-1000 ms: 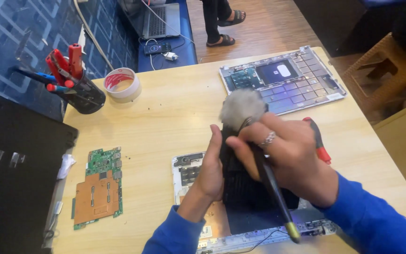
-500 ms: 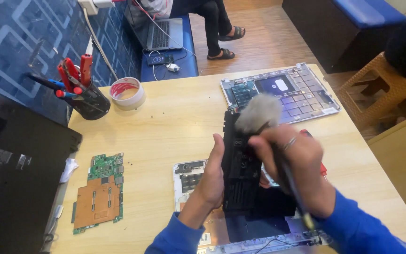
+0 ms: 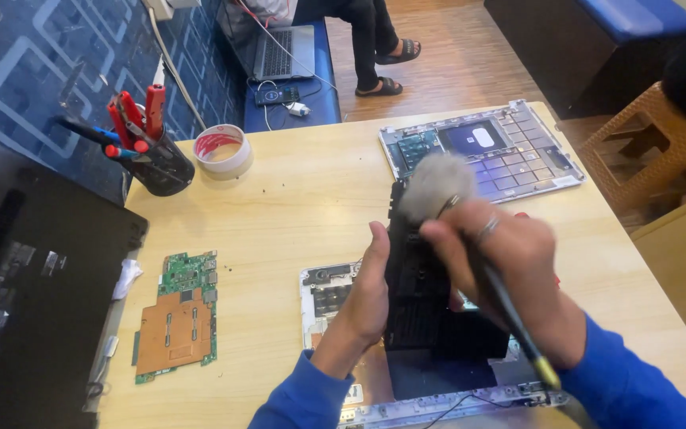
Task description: Disassembling a laptop by removing the back cover, unscrewing internal components, extracting the motherboard and battery, and cleaning parts with a brush.
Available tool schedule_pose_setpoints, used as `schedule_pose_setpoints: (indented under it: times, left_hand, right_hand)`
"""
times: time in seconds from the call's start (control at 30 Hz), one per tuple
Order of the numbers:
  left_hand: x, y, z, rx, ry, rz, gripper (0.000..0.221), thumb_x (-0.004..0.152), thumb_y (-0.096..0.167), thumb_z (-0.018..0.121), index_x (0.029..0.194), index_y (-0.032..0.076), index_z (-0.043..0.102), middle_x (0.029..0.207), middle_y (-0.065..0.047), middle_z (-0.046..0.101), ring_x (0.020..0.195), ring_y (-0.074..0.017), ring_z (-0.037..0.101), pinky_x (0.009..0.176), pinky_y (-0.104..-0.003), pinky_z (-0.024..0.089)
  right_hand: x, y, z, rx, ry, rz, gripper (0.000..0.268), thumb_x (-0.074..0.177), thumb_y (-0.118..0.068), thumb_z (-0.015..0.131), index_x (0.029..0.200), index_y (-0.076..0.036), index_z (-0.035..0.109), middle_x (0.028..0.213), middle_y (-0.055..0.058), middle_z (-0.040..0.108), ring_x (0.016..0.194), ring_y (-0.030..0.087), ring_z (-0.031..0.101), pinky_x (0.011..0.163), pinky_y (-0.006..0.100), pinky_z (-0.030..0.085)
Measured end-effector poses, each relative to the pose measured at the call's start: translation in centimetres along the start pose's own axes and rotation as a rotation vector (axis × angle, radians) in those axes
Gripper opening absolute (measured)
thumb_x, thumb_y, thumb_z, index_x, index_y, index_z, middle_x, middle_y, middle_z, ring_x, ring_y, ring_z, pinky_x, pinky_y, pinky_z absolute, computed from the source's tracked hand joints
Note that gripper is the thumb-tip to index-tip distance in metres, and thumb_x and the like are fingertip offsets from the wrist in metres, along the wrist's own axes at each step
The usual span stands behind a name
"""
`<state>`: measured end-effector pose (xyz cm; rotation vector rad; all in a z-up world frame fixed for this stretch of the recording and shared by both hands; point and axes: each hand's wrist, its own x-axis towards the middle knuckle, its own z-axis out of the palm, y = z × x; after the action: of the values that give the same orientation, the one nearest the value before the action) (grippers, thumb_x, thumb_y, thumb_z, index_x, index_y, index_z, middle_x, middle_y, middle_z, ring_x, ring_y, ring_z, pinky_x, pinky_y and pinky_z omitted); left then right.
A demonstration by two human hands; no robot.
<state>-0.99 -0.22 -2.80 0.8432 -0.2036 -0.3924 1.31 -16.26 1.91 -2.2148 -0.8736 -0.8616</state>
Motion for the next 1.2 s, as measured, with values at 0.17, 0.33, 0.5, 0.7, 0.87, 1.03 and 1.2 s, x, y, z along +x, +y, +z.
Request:
schedule_pose_setpoints:
  times: [0.17, 0.33, 0.5, 0.7, 0.87, 1.03, 1.2]
  left_hand:
    - [0.8, -0.1, -0.4, 0.038, 0.152, 0.034, 0.084, 0.094, 0.070, 0.026, 0.127, 0.002, 0.062, 0.127, -0.016, 0.066, 0.124, -0.0266, 0.060, 0.113, -0.040, 0.044]
    - [0.4, 0.3, 0.4, 0.092, 0.001, 0.008, 0.085, 0.097, 0.068, 0.023, 0.120, -0.005, 0.060, 0.085, -0.029, 0.069, 0.072, -0.0374, 0.070, 0.071, -0.047, 0.063]
    - [1.7, -2.1, -2.2, -0.107, 0.222, 0.002, 0.081, 0.094, 0.071, 0.032, 0.116, 0.001, 0.067, 0.111, -0.017, 0.072, 0.109, -0.0266, 0.069, 0.103, -0.039, 0.053]
    - [0.8, -0.4, 0.1, -0.073, 0.112, -0.083, 0.091, 0.092, 0.070, 0.028, 0.133, -0.004, 0.061, 0.104, -0.030, 0.072, 0.087, -0.0401, 0.071, 0.082, -0.051, 0.061]
    - [1.5, -1.3, -0.8, -0.072, 0.174, 0.000, 0.086, 0.094, 0.067, 0.030, 0.124, -0.006, 0.065, 0.112, -0.026, 0.071, 0.103, -0.0344, 0.068, 0.096, -0.043, 0.053]
    - [1.6, -1.4, -1.7, -0.116, 0.281, -0.254, 0.110, 0.085, 0.084, 0.027, 0.109, -0.013, 0.071, 0.087, -0.018, 0.074, 0.085, -0.0298, 0.071, 0.089, -0.041, 0.059]
    - [1.4, -1.1, -1.1, -0.055, 0.076, -0.120, 0.100, 0.090, 0.076, 0.025, 0.124, -0.009, 0.064, 0.089, -0.030, 0.072, 0.079, -0.0373, 0.073, 0.077, -0.047, 0.063]
  right_hand:
    - [-1.1, -2.6, 0.9, 0.073, -0.095, -0.058, 0.019, 0.096, -0.018, 0.070, 0.081, -0.010, 0.060, 0.065, 0.004, 0.058, 0.048, 0.020, 0.052, 0.047, 0.033, 0.040]
    - [1.5, -1.1, 0.6, -0.012, 0.084, 0.085, 0.024, 0.104, -0.022, 0.068, 0.087, -0.007, 0.059, 0.059, 0.006, 0.059, 0.050, 0.018, 0.058, 0.047, 0.031, 0.044]
    - [-1.8, -3.3, 1.5, 0.026, -0.199, 0.152, 0.026, 0.097, -0.026, 0.068, 0.079, -0.016, 0.052, 0.060, 0.005, 0.061, 0.050, 0.025, 0.063, 0.045, 0.037, 0.042]
    - [0.5, -0.1, 0.9, -0.098, 0.038, 0.121, 0.016, 0.103, -0.026, 0.068, 0.095, -0.013, 0.066, 0.062, 0.005, 0.066, 0.046, 0.019, 0.061, 0.047, 0.034, 0.047]
    - [-0.7, -1.3, 1.2, -0.095, -0.031, 0.022, 0.023, 0.103, -0.025, 0.064, 0.086, -0.013, 0.056, 0.059, 0.004, 0.055, 0.043, 0.022, 0.055, 0.040, 0.037, 0.040]
    - [-2.6, -1.7, 1.3, 0.025, -0.266, -0.123, 0.023, 0.103, -0.023, 0.059, 0.083, -0.012, 0.054, 0.056, 0.003, 0.053, 0.037, 0.022, 0.047, 0.032, 0.037, 0.033]
    - [1.3, 1.1, 0.5, -0.038, -0.081, 0.183, 0.023, 0.105, -0.024, 0.065, 0.091, -0.012, 0.051, 0.056, 0.007, 0.057, 0.043, 0.026, 0.059, 0.041, 0.036, 0.044]
